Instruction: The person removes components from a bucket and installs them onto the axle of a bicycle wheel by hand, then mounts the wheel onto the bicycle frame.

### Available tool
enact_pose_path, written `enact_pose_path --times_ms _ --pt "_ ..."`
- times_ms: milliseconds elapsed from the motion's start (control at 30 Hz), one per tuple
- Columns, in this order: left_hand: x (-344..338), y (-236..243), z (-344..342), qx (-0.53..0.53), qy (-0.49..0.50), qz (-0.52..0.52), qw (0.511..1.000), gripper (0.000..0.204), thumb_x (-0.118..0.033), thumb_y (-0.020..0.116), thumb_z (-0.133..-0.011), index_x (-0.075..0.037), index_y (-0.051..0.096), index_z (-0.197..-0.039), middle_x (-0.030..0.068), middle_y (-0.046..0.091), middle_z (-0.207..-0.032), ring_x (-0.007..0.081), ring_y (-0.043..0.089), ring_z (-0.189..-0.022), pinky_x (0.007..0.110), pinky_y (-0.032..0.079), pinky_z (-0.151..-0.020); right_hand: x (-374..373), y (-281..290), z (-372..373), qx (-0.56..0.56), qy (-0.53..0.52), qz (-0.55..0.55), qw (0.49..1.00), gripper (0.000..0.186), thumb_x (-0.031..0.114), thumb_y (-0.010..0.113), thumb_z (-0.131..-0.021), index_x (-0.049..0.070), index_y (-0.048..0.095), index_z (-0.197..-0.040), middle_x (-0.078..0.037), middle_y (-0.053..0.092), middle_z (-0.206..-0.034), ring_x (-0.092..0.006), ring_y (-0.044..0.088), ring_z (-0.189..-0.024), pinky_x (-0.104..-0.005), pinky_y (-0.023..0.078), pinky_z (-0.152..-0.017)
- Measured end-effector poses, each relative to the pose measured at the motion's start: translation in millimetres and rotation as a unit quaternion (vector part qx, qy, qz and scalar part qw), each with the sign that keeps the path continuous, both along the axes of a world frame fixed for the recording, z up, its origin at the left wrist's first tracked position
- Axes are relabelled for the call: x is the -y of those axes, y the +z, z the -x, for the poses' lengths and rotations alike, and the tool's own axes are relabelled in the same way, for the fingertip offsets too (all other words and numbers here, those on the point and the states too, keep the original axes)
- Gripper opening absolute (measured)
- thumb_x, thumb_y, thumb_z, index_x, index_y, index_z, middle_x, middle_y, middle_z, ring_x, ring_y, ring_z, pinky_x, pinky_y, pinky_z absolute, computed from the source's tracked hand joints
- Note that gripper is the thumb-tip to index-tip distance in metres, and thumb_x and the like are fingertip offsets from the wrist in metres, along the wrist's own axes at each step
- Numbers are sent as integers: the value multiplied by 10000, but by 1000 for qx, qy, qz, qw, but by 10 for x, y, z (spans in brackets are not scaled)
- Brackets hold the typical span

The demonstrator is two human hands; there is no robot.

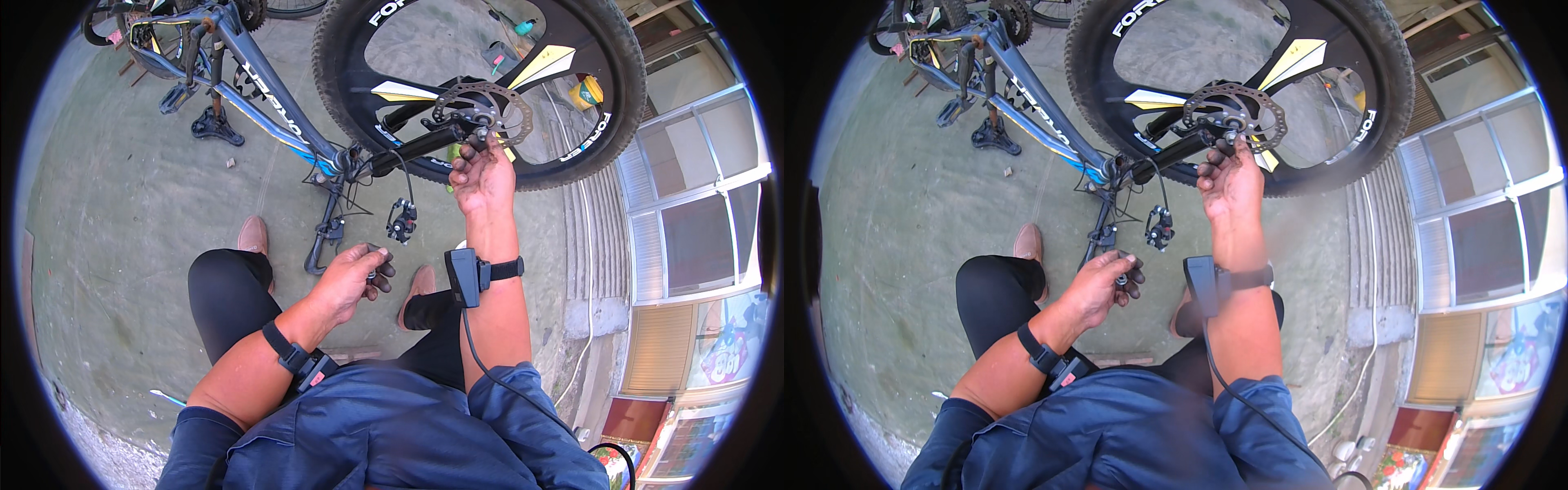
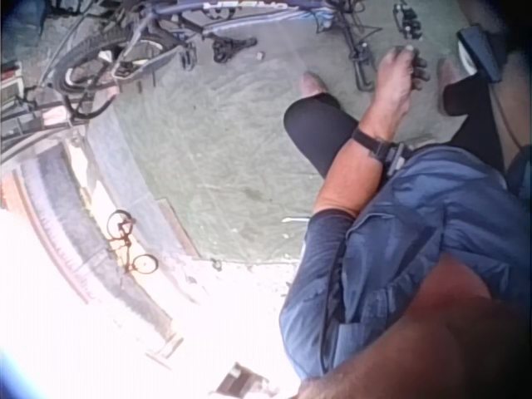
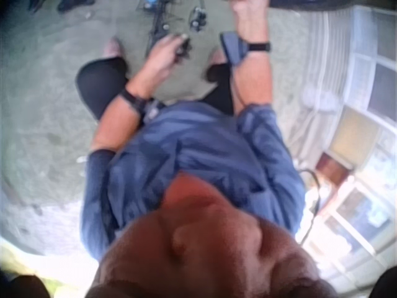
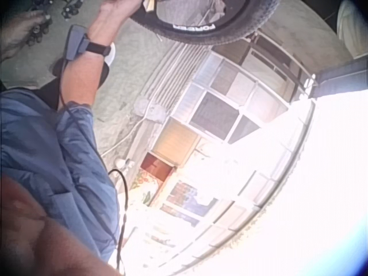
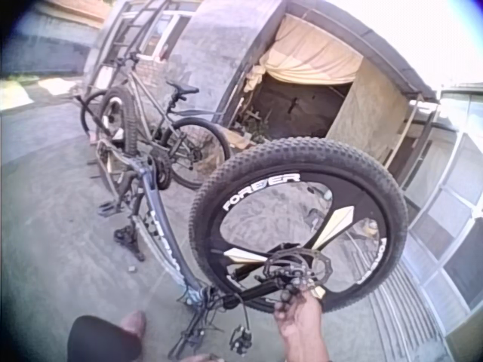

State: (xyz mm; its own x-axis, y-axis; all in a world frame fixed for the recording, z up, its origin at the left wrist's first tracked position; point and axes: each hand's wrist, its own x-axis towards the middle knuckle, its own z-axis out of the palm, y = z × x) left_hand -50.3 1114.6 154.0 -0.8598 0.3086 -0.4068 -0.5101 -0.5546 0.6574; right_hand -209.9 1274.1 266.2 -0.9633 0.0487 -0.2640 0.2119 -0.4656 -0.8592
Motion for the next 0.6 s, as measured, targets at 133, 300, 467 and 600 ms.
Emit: enact_pose_path --times_ms 133,300,467,600 --pt "-7 -6 -3 -4 0 0 1000 186 -244 546 -950 -65 552 -1001 50 605 -857 140 588 -669 244 409 -532 3 20 -29 -2 13 7 1000 325 438 526 -944 118 544 -889 -29 559 -743 -186 505 -616 -248 318 -475" --pt "-1 -11 2 -9 -1 5 1000 172 -228 548 -944 -66 552 -1003 49 608 -862 138 589 -669 245 410 -532 -12 -10 19 1 28 39 999 335 455 514 -945 126 546 -891 -30 564 -753 -193 505 -605 -257 320 -467" --pt "7 -10 2 -10 2 7 1000 169 -221 550 -941 -65 554 -1005 49 609 -861 137 589 -670 242 412 -531 -10 12 25 9 -8 -9 1000 334 446 511 -951 122 547 -878 -30 561 -735 -193 505 -600 -258 319 -462" --pt "2 -7 7 -12 0 16 1000 168 -217 550 -941 -64 555 -1008 49 611 -861 136 590 -671 242 416 -531 -33 10 18 17 25 14 999 326 435 522 -951 117 551 -882 -29 557 -719 -193 506 -602 -255 316 -463"
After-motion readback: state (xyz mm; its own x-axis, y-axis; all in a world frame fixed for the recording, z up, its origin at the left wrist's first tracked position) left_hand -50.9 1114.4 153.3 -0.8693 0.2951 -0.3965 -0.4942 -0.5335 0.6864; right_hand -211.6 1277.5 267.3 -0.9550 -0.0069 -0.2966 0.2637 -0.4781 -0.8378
